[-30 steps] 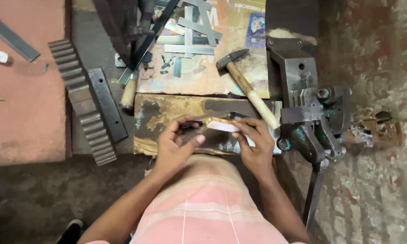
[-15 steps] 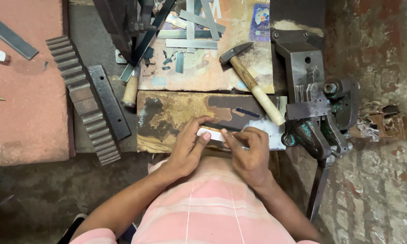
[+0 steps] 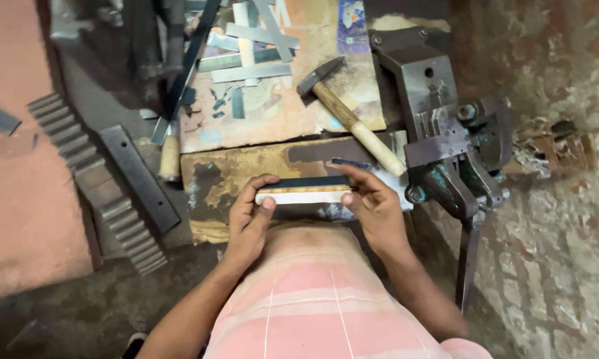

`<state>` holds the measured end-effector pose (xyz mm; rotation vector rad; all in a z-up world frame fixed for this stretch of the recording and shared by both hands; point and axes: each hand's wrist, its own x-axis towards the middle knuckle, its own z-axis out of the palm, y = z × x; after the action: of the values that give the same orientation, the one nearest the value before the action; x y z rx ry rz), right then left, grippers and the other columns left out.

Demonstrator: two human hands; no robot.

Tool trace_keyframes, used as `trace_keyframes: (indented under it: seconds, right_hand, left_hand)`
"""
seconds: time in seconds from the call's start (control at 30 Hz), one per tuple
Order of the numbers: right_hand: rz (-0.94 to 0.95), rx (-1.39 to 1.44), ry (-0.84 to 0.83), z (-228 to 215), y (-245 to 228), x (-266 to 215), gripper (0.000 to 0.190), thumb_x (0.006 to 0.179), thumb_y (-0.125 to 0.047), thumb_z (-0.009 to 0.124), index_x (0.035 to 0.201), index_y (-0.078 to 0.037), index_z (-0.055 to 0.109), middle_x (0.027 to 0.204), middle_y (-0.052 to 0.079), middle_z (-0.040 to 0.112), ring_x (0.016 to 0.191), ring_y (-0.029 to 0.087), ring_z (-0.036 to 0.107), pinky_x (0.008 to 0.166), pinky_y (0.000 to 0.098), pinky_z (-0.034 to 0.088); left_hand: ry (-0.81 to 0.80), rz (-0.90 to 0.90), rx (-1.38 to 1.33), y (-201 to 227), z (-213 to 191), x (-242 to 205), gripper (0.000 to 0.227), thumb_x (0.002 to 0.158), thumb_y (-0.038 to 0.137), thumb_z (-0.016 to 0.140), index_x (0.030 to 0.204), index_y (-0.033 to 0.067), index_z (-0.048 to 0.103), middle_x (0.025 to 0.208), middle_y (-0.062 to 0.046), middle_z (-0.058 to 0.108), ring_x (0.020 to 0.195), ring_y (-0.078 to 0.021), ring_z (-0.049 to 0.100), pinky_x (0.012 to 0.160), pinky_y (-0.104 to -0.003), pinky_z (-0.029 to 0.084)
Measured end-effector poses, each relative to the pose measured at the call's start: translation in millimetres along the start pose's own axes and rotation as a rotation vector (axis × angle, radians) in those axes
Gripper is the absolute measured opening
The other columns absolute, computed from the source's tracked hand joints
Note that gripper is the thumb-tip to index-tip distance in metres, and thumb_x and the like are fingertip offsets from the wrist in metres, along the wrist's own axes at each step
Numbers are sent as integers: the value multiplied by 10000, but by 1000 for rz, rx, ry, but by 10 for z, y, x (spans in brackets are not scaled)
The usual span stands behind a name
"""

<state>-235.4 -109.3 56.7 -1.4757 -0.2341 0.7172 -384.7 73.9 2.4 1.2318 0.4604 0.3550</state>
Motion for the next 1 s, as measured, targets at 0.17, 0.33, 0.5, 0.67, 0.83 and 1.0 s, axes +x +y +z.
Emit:
trace_keyframes:
  seconds: [0.17,0.33,0.5,0.67,0.83,1.0]
  right_hand:
    - [19,113,-73,-195,148,47,505,893,14,759,1374,74,616,1280,119,689,1149,171,641,1019,303,526]
    - [25,212,-143,-305,182,83,524,869,41,758,1366,77,596,1298,127,679,1169,177,645,1039,322,535]
    - [18,152,-197,-341,250,111,452,915,76,739,1348,81,612,1191,81,652,1090,123,596,966,277,518]
    - [26,81,-178,-338,69,39,477,881,58,746,1340,38,617,1138,58,631,981,110,638,874,267,556]
    - [-136,-188,-302,-300,-308,-43,563,782,19,852,1302,19,636,1222,52,578,1061,102,606,888,266,560]
    - [-87,-304,-383,-249,-408,-42,636,773,-5,848,1362,-22,609,1144,45,615,1050,104,609,894,256,568]
  left_hand:
    - [-88,18,18,84,-74,20,483,1066,251,554,1463,-16,490,1410,-85,572,1278,-152,540,1106,-274,404]
    - [-92,43,31,71,-74,11,440,1052,185,596,1421,-53,563,1333,-104,606,1212,-161,582,1058,-276,447]
    - [-59,51,69,25,-55,-12,379,1058,146,606,1373,-64,606,1294,-120,623,1197,-168,595,1042,-274,459]
    - [-199,78,277,243,-22,64,390,1039,154,615,1391,-12,616,1291,-127,629,1227,-204,604,1055,-293,465]
    - [-401,-34,338,373,115,179,564,848,191,778,1338,9,566,1234,-96,623,1128,-190,626,949,-306,523]
    - [-306,-298,121,-7,310,123,333,883,85,815,1141,-6,625,1042,-78,662,989,-164,607,889,-316,522]
